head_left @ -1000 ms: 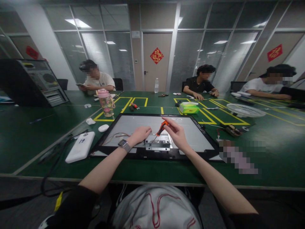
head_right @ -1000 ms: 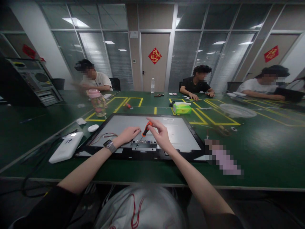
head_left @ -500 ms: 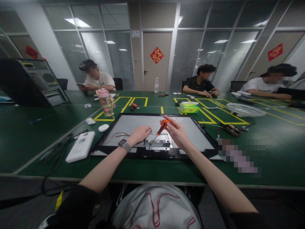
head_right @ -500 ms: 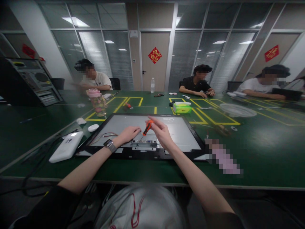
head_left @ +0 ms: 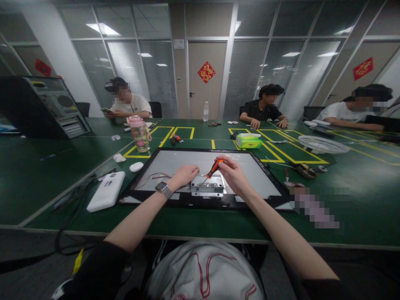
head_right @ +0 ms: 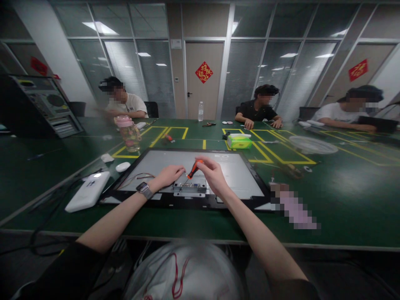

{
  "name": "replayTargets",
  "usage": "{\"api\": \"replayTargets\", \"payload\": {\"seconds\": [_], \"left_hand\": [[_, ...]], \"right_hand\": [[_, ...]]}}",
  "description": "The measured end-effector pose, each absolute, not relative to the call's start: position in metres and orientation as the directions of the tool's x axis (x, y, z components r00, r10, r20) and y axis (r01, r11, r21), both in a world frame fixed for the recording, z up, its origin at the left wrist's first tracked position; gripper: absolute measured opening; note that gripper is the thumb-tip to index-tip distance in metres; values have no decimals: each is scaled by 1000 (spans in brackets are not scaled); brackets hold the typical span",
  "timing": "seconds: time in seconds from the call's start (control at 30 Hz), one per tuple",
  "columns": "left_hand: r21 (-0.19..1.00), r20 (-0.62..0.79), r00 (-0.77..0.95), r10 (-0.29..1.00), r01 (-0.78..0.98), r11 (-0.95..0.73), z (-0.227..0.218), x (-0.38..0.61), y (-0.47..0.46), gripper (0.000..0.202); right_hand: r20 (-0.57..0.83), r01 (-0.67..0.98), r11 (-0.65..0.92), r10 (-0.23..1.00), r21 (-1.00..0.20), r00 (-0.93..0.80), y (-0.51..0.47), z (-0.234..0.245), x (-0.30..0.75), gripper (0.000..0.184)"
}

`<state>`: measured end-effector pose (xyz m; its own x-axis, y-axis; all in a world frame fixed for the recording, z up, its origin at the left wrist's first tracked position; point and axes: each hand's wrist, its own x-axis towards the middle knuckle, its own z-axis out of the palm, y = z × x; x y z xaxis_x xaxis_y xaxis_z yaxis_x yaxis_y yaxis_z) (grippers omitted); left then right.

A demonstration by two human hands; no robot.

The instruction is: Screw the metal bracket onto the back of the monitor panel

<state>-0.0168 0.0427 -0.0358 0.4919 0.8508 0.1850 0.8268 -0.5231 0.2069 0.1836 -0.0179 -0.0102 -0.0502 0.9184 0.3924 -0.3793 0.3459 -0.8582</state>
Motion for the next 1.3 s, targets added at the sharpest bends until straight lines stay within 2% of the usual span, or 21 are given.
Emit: {"api": "replayTargets", "payload": {"seconds": [0.37,0.53,0.8,1.07,1.3], "left_hand": [[229,181,490,853,823,-521,-35,-17,43,40],[230,180,485,856,825,-516,-34,-16,43,41],[232,175,493,852,821,-522,-32,-16,41,40],[230,176,492,853,822,-521,-31,-16,40,41],[229,176,490,854,823,-520,-30,-15,39,40]], "right_hand": [[408,-389,320,897,-864,-168,-22,-3,184,35],[417,-311,368,903,-876,-107,-20,-6,184,39],[363,-311,354,931,-882,31,-16,-11,182,26],[381,-399,305,916,-865,-125,-21,-6,183,34],[340,-478,219,923,-851,-183,-22,-4,184,31]]}}
